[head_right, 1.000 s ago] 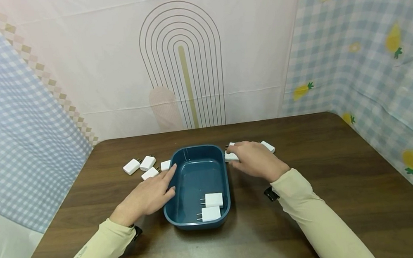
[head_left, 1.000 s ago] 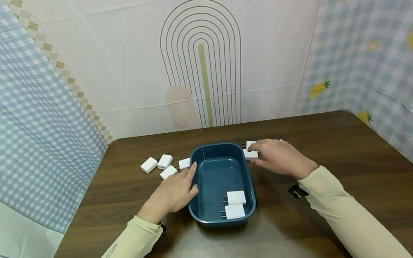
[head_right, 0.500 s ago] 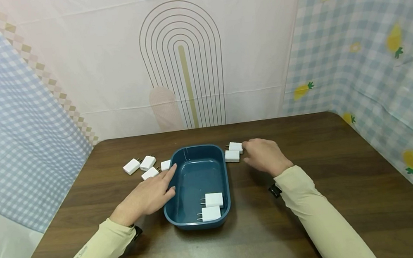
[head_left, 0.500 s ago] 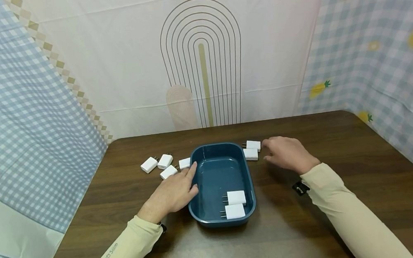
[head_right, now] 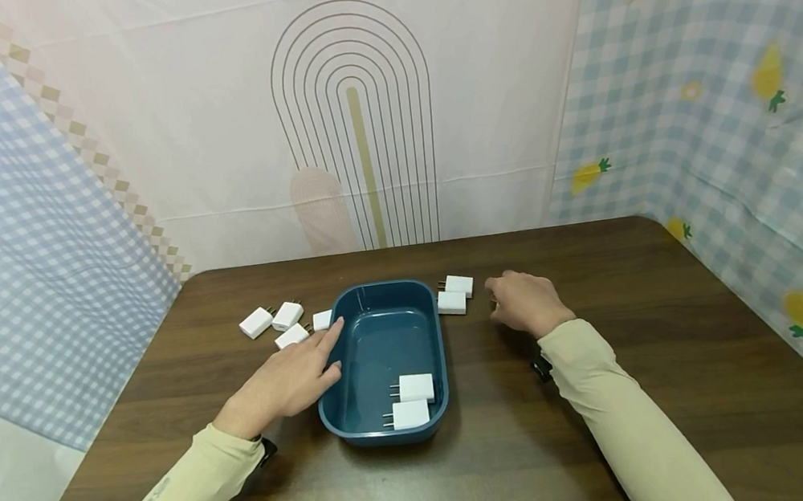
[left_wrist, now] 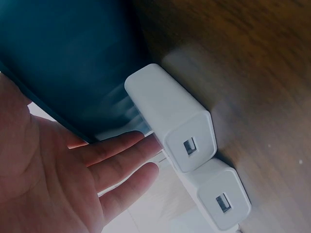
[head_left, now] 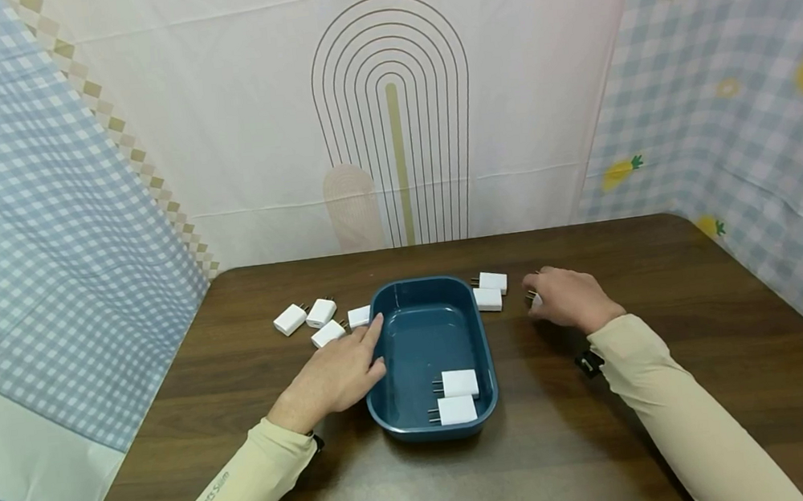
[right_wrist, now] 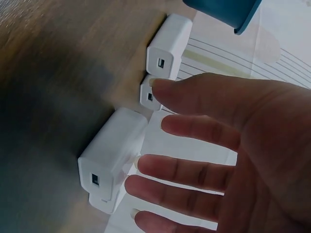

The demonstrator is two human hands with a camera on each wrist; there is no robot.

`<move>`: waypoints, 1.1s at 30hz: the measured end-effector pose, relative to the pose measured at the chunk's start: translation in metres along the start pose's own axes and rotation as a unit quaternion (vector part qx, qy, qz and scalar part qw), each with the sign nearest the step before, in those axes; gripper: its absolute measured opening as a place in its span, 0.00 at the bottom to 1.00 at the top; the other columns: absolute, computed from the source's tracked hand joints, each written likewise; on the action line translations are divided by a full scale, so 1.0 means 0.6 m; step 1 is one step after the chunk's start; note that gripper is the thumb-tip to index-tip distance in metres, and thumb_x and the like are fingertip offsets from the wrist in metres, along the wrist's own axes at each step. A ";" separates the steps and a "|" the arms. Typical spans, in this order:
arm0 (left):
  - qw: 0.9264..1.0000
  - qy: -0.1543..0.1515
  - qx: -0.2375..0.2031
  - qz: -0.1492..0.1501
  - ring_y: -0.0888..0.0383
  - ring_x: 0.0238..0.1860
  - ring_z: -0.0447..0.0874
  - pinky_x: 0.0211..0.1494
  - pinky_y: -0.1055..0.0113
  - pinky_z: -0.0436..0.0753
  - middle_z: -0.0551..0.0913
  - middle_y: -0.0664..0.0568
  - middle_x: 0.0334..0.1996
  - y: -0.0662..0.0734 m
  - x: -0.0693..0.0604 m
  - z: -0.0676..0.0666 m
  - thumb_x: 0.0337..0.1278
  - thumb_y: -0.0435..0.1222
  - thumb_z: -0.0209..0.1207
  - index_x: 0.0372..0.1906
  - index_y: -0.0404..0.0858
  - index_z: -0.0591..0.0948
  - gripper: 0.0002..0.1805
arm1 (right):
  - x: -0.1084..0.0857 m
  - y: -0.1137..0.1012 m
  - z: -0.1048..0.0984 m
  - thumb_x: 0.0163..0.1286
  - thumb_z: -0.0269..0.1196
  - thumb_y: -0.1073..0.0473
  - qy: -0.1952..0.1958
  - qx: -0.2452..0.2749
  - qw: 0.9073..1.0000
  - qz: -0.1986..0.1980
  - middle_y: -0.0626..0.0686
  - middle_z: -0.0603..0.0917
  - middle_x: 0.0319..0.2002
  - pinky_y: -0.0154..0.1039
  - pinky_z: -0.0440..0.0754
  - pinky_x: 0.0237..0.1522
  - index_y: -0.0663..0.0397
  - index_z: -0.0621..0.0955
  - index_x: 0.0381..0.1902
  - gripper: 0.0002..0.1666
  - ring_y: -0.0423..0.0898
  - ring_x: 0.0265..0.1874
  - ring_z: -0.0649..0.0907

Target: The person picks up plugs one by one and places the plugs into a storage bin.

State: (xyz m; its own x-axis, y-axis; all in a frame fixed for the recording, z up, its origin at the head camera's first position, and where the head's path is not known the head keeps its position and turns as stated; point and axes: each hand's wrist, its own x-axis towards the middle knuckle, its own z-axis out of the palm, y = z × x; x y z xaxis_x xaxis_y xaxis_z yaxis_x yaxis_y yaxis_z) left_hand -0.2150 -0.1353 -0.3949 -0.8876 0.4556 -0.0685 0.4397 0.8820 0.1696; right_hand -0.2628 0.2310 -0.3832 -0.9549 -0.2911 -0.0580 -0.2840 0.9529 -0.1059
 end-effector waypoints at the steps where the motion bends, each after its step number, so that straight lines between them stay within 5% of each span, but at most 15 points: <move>1: 1.000 0.000 0.000 0.000 0.45 0.70 0.74 0.73 0.50 0.72 0.70 0.42 0.74 0.000 0.000 0.000 0.72 0.47 0.47 0.81 0.38 0.53 0.39 | 0.000 0.001 0.001 0.65 0.68 0.57 0.001 -0.002 1.000 0.000 0.60 0.84 0.48 0.56 0.84 0.41 0.56 0.82 0.56 0.22 0.53 0.43 0.84; 33: 1.000 -0.003 -0.002 -0.001 0.45 0.70 0.74 0.73 0.51 0.72 0.69 0.42 0.74 0.001 0.000 -0.002 0.72 0.47 0.47 0.81 0.38 0.53 0.39 | 0.009 0.017 0.019 0.66 0.67 0.59 -0.023 -0.015 1.000 -0.011 0.60 0.87 0.48 0.57 0.84 0.42 0.56 0.84 0.51 0.16 0.55 0.43 0.85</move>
State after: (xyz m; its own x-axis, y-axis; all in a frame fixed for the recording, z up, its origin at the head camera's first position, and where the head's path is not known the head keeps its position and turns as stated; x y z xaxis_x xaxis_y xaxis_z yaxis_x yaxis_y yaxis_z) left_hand -0.2152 -0.1348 -0.3935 -0.8873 0.4551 -0.0752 0.4380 0.8823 0.1724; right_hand -0.2697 0.2385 -0.3959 -0.9435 -0.3153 -0.1023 -0.3085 0.9481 -0.0770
